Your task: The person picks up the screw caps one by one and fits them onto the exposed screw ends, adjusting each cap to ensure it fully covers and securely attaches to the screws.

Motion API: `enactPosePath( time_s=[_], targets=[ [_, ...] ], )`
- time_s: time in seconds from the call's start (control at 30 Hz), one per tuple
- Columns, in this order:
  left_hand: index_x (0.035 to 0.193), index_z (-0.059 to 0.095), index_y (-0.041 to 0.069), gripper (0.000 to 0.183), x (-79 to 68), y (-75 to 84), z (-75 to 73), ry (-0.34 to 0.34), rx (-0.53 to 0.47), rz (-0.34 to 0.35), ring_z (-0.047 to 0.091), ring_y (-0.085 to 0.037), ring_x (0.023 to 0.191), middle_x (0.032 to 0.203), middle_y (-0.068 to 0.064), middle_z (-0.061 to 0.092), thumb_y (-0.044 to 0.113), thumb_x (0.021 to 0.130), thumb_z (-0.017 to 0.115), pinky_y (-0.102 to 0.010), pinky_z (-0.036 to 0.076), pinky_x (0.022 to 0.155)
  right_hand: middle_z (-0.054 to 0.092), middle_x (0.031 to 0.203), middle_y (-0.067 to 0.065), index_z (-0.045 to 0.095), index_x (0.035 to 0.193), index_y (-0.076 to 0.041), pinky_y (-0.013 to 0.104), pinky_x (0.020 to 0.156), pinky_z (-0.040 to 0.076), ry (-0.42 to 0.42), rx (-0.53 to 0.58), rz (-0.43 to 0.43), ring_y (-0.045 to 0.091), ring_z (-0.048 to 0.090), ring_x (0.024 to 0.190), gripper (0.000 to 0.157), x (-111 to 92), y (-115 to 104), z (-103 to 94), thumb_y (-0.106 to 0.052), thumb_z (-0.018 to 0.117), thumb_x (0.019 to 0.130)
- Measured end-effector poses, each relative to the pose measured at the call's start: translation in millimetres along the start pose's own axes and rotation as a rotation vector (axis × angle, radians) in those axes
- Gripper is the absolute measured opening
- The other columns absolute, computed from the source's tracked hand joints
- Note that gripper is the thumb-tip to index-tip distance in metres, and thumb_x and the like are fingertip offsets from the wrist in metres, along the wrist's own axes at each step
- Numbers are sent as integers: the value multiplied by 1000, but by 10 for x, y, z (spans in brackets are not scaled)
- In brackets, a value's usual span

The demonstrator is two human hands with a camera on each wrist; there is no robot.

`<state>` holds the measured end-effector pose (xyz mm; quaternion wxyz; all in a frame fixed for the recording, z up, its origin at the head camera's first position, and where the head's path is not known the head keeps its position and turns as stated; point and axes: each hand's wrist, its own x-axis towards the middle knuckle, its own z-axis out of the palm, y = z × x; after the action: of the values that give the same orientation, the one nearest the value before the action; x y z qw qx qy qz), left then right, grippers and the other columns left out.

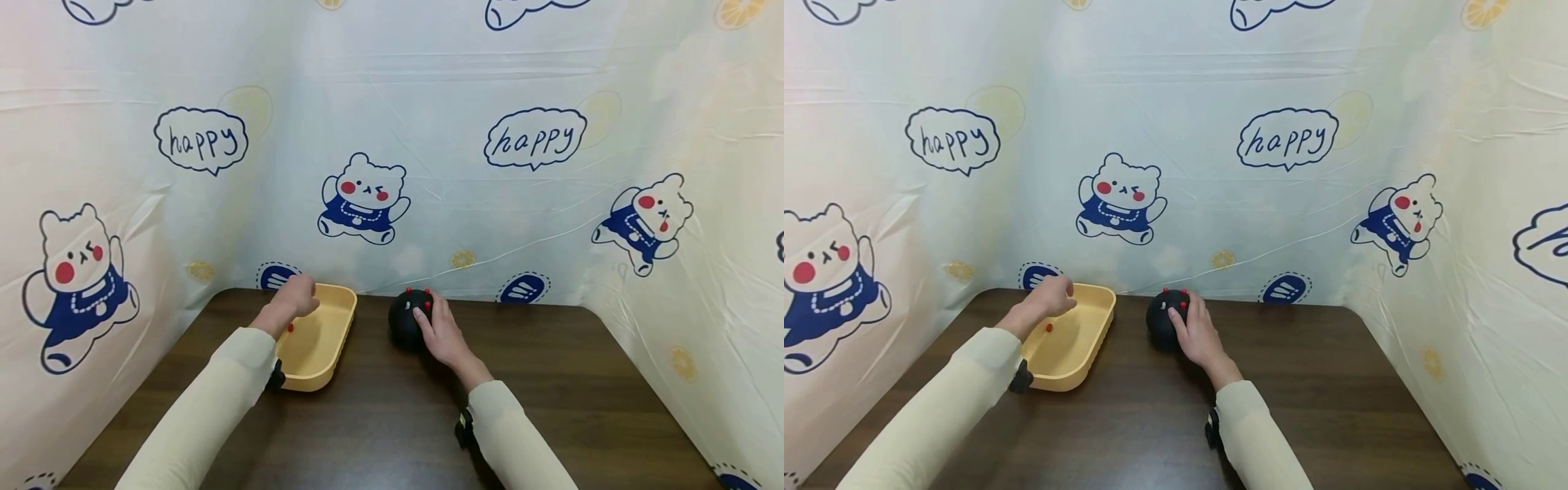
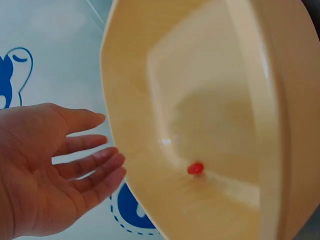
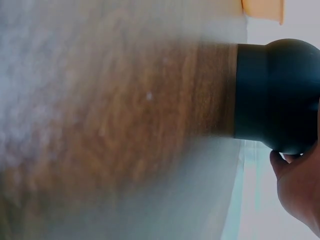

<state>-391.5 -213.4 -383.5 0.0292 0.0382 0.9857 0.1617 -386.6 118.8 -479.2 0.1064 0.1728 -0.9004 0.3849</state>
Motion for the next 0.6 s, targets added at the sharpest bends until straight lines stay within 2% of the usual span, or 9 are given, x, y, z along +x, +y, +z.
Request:
enactPosePath(
  time_s=[0.07, 0.13, 0.3, 0.47, 0.6],
  targets=[
    [87, 58, 0, 6, -24, -30, -2, -2, -11, -27, 51, -25, 71, 78, -11, 54, 3, 91, 60, -35, 43, 62, 32, 159, 17, 24, 159, -9, 59, 113, 37, -2, -1, 4, 34, 40, 142, 71, -1, -1, -7, -55, 39, 107],
    [93, 59, -3, 6, -48, -64, 4, 0, -23, -47, 54, -26, 75, 84, -13, 58, 2, 90, 60, -36, 47, 65, 33, 159, 17, 24, 159, -9, 59, 113, 37, -4, -5, 6, 34, 40, 141, 71, -4, -4, -12, -55, 38, 107],
    [106, 59, -9, 20, -56, -138, 22, -28, -31, -93, 57, -29, 83, 94, -18, 61, 2, 90, 59, -39, 51, 72, 34, 157, 17, 24, 159, -8, 59, 113, 38, -6, -2, 1, 34, 40, 140, 70, -7, -6, -24, -54, 39, 108],
    [118, 57, -11, 31, -65, -123, 32, -118, -52, -148, 59, -29, 87, 102, -19, 60, 7, 93, 58, -36, 53, 72, 33, 158, 18, 23, 159, -8, 59, 113, 37, -4, 4, 0, 35, 40, 140, 70, -7, -17, -38, -53, 39, 108],
    [126, 54, -9, 37, -80, -101, 59, -211, -92, -204, 61, -31, 97, 111, -19, 58, 11, 96, 61, -36, 55, 77, 33, 158, 18, 24, 159, -7, 58, 113, 37, -8, 7, -1, 34, 40, 141, 71, -10, -24, -26, -54, 39, 108]
  ],
)
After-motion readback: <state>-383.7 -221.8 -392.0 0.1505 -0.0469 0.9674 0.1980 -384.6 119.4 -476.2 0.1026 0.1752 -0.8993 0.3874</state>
